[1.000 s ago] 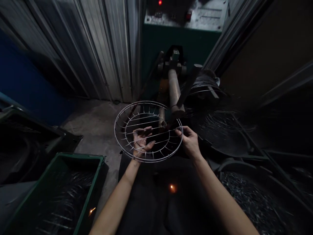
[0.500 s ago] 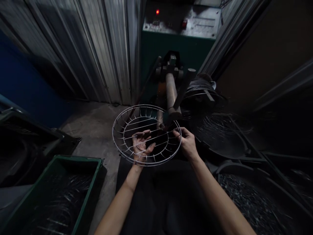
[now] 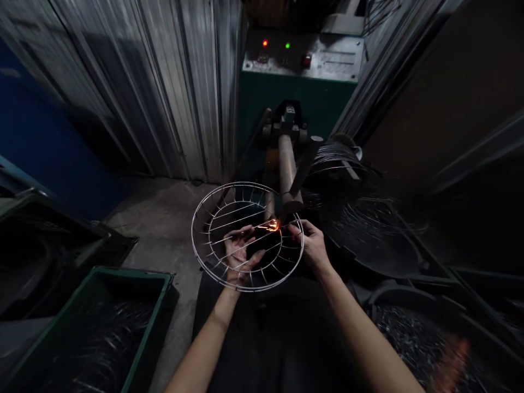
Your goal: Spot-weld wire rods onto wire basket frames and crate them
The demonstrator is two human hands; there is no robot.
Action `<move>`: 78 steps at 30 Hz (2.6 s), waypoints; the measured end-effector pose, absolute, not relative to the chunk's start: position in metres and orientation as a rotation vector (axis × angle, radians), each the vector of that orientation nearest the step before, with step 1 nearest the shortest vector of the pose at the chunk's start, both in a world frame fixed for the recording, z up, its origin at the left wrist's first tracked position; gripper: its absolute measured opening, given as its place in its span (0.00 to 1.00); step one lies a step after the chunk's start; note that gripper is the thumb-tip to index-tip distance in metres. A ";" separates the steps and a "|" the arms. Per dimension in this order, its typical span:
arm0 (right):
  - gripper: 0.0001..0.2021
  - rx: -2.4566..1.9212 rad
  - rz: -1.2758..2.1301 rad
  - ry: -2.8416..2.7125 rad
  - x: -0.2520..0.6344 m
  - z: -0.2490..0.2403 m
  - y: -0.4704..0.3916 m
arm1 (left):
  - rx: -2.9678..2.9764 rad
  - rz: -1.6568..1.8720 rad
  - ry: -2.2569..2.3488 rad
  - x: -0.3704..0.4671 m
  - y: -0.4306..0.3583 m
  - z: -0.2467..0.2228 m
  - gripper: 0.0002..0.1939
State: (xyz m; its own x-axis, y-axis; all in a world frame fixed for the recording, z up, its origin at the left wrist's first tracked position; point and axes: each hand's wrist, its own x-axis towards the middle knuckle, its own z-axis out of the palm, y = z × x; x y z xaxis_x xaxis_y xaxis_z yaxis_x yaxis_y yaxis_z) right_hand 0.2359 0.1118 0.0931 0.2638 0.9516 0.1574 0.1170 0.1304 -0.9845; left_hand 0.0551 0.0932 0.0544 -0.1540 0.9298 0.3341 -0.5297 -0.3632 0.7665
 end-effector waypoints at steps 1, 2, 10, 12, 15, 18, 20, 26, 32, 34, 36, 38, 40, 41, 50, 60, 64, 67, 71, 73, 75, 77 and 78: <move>0.17 -1.292 0.861 -1.132 0.237 0.092 0.111 | 0.989 1.714 0.561 0.052 0.092 0.052 0.34; 0.17 -1.288 0.867 -1.125 0.238 0.091 0.110 | 1.003 1.667 0.545 0.048 0.091 0.049 0.36; 0.15 -1.280 0.867 -1.121 0.249 0.089 0.076 | 0.725 0.826 0.488 -0.004 0.132 0.055 0.26; 0.15 -1.290 0.813 -1.121 0.246 0.090 0.074 | 0.696 0.615 0.357 -0.007 0.146 0.067 0.29; 0.14 -1.312 0.736 -1.129 0.242 0.092 0.078 | 0.709 0.472 0.277 -0.005 0.154 0.083 0.24; 0.14 -1.328 0.715 -1.138 0.241 0.094 0.084 | 0.720 0.477 0.271 -0.002 0.146 0.093 0.21; 0.14 -1.339 0.723 -1.149 0.244 0.095 0.087 | 0.737 0.516 0.298 0.000 0.136 0.095 0.21; 0.15 -1.332 0.801 -1.142 0.253 0.096 0.087 | 0.789 0.732 0.391 0.014 0.113 0.094 0.23; 0.15 -1.319 0.784 -1.155 0.246 0.098 0.096 | 0.792 0.850 0.425 0.021 0.112 0.096 0.26; 0.15 -1.306 0.803 -1.165 0.244 0.098 0.104 | 0.786 0.871 0.433 0.022 0.114 0.097 0.26; 0.16 -1.291 0.829 -1.172 0.243 0.097 0.112 | 0.781 0.885 0.434 0.023 0.115 0.096 0.26; 0.16 -1.275 0.846 -1.176 0.243 0.095 0.119 | 0.773 0.898 0.436 0.023 0.115 0.096 0.26; 0.16 -1.261 0.853 -1.184 0.242 0.095 0.123 | 0.759 0.907 0.439 0.023 0.115 0.095 0.27; 0.16 -1.257 0.857 -1.185 0.242 0.095 0.124 | 0.751 0.912 0.439 0.023 0.114 0.094 0.27; 0.16 -1.298 0.862 -1.119 0.246 0.096 0.099 | 0.700 0.969 0.465 0.030 0.103 0.091 0.31; 0.15 -1.317 0.832 -1.183 0.245 0.098 0.099 | 0.700 1.105 0.488 0.039 0.104 0.091 0.32; 0.16 -1.312 0.851 -1.149 0.243 0.099 0.098 | 0.654 1.097 0.514 0.039 0.103 0.092 0.30; 0.17 -1.338 0.857 -1.119 0.246 0.097 0.091 | 0.627 1.122 0.520 0.043 0.099 0.093 0.30; 0.17 -1.401 0.823 -1.149 0.250 0.094 0.082 | 0.621 1.201 0.524 0.051 0.097 0.094 0.32; 0.17 -1.402 0.833 -1.139 0.250 0.092 0.081 | 0.622 1.241 0.531 0.054 0.101 0.094 0.32; 0.16 -1.388 0.845 -1.123 0.249 0.090 0.082 | 0.621 1.267 0.541 0.056 0.107 0.094 0.30; 0.17 -1.369 0.853 -1.110 0.248 0.089 0.085 | 0.614 1.283 0.545 0.056 0.113 0.093 0.29; 0.17 -1.360 0.855 -1.102 0.247 0.089 0.085 | 0.607 1.291 0.548 0.057 0.116 0.093 0.28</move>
